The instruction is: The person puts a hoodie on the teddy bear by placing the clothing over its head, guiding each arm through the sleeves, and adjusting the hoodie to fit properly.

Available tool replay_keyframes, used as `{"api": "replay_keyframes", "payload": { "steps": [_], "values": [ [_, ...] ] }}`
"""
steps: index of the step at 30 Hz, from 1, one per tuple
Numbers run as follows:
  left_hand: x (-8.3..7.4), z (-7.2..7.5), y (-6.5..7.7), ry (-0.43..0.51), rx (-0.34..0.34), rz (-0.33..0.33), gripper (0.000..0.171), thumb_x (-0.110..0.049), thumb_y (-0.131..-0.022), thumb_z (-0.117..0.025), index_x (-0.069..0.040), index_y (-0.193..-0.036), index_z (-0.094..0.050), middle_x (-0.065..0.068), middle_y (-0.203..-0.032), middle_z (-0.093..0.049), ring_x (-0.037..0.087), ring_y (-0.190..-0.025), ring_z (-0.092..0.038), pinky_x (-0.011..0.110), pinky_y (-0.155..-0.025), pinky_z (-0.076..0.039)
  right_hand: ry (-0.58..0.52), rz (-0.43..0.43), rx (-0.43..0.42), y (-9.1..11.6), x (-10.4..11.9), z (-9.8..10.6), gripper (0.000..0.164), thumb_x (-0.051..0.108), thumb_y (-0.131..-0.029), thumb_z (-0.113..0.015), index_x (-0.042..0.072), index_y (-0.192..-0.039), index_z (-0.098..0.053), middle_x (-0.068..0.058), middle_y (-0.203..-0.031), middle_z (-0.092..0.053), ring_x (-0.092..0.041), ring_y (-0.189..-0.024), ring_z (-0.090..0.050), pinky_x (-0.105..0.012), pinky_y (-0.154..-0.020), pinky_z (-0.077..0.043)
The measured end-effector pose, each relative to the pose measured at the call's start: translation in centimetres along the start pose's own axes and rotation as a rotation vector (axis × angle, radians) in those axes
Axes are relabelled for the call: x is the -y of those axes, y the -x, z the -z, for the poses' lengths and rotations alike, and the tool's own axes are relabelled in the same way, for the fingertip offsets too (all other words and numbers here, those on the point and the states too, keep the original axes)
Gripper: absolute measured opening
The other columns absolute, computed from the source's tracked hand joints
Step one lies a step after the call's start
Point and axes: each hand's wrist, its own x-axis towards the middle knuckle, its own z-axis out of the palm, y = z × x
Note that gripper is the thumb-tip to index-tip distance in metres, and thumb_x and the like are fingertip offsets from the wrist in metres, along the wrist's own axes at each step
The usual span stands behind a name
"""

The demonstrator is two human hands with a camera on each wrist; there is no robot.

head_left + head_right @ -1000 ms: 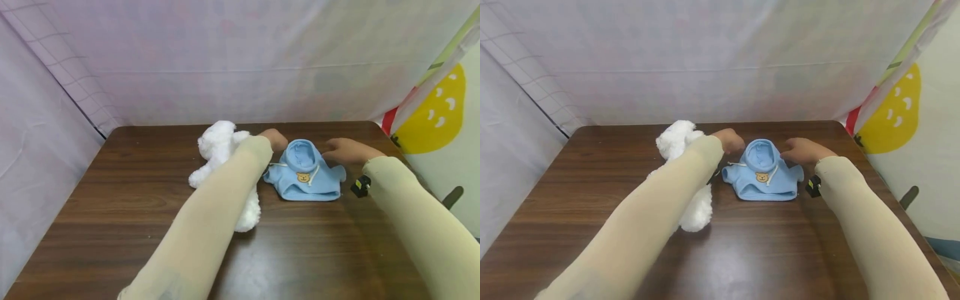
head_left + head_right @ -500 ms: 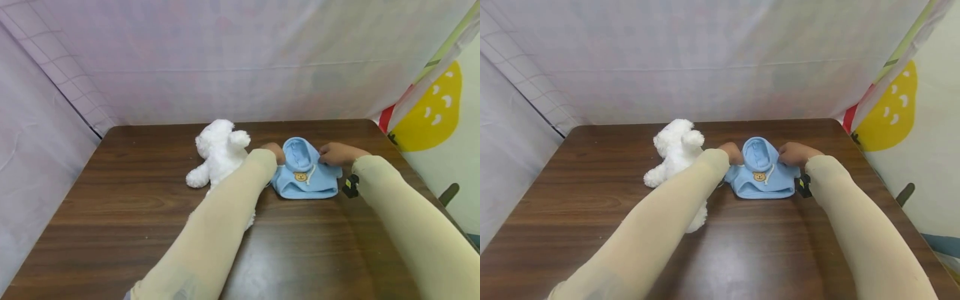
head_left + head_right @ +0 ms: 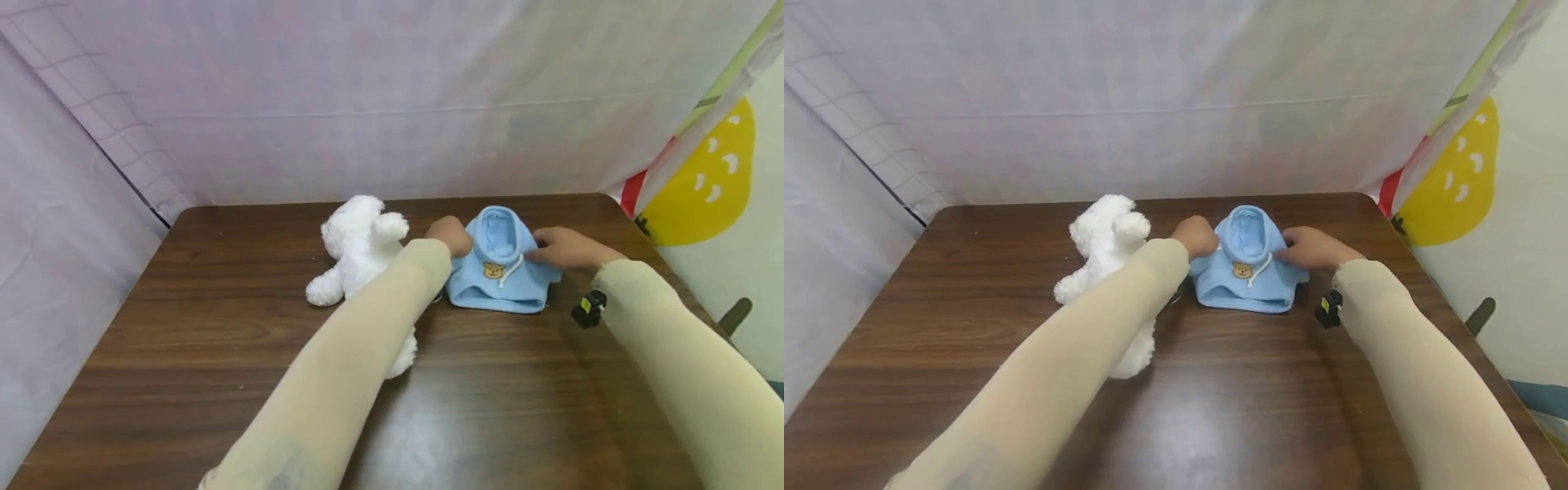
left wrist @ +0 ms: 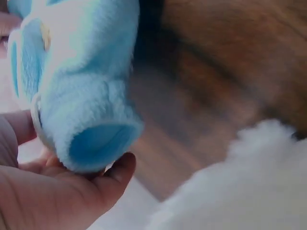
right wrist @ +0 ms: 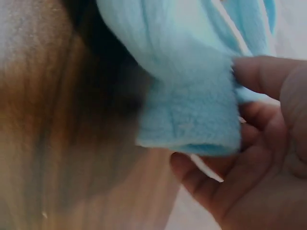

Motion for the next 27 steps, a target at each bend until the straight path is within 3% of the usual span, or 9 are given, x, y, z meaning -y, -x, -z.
{"api": "replay_keyframes", "payload": {
  "steps": [4,7,11,16,21,24,27],
  "values": [
    [-1.4,0.6,0.0,0.063,-0.054,-0.063,0.027,-0.015,-0.100,-0.048,-0.009,-0.075,-0.055,0.003,-0.080,-0.053,0.014,-0.067,-0.047,0.025,-0.061,-0.043,0.024,0.067,-0.150,0.9,-0.2,1.6,0.028,0.025,-0.100,-0.060,-0.001,-0.112,-0.058,-0.017,-0.097,-0.061,-0.031,-0.086,-0.055,-0.044,-0.072,-0.049],
    [-2.1,1.2,0.2,0.079,-0.087,-0.130,0.032,-0.019,-0.103,-0.046,-0.014,-0.072,-0.046,-0.001,-0.075,-0.047,0.013,-0.066,-0.045,0.024,-0.061,-0.040,0.045,0.094,-0.216,1.9,-0.1,3.0,0.025,0.024,-0.099,-0.061,0.001,-0.109,-0.058,-0.014,-0.091,-0.060,-0.029,-0.080,-0.053,-0.039,-0.066,-0.048],
    [-2.7,2.5,1.4,0.134,-0.094,-0.202,0.020,-0.023,-0.104,-0.049,-0.013,-0.088,-0.054,0.000,-0.086,-0.056,0.012,-0.078,-0.053,0.023,-0.066,-0.043,0.060,0.085,-0.252,3.2,0.7,4.4,0.031,0.028,-0.100,-0.060,0.001,-0.116,-0.058,-0.017,-0.099,-0.062,-0.031,-0.081,-0.057,-0.043,-0.069,-0.054],
    [-3.0,5.8,2.7,0.173,-0.076,-0.282,0.017,-0.027,-0.105,-0.050,-0.011,-0.102,-0.057,0.001,-0.097,-0.057,0.012,-0.087,-0.054,0.022,-0.072,-0.043,0.062,0.119,-0.322,4.7,2.6,5.6,0.037,0.030,-0.102,-0.057,0.000,-0.125,-0.056,-0.023,-0.110,-0.062,-0.034,-0.085,-0.060,-0.054,-0.076,-0.055],
    [-1.3,9.7,3.3,0.219,-0.089,-0.379,0.017,-0.027,-0.105,-0.051,-0.011,-0.108,-0.057,0.001,-0.102,-0.058,0.013,-0.093,-0.053,0.023,-0.078,-0.044,0.005,0.171,-0.411,5.8,5.6,6.6,0.042,0.035,-0.100,-0.059,0.004,-0.127,-0.056,-0.021,-0.114,-0.063,-0.034,-0.085,-0.061,-0.034,-0.065,-0.057],
    [0.9,11.8,3.8,0.309,-0.080,-0.443,0.016,-0.025,-0.105,-0.052,-0.010,-0.109,-0.056,0.003,-0.101,-0.059,0.014,-0.091,-0.053,0.025,-0.077,-0.044,-0.036,0.204,-0.454,6.2,8.0,6.7,0.042,0.035,-0.099,-0.061,0.006,-0.129,-0.057,-0.019,-0.118,-0.063,-0.034,-0.090,-0.061,-0.023,-0.062,-0.054],
    [3.6,13.5,4.4,0.385,-0.076,-0.473,0.017,-0.025,-0.105,-0.052,-0.009,-0.109,-0.055,0.005,-0.097,-0.059,0.016,-0.088,-0.053,0.027,-0.076,-0.044,-0.055,0.237,-0.488,6.3,10.6,6.5,0.041,0.035,-0.098,-0.063,0.007,-0.127,-0.059,-0.016,-0.118,-0.064,-0.032,-0.090,-0.061,-0.018,-0.060,-0.052]
  ]
}}
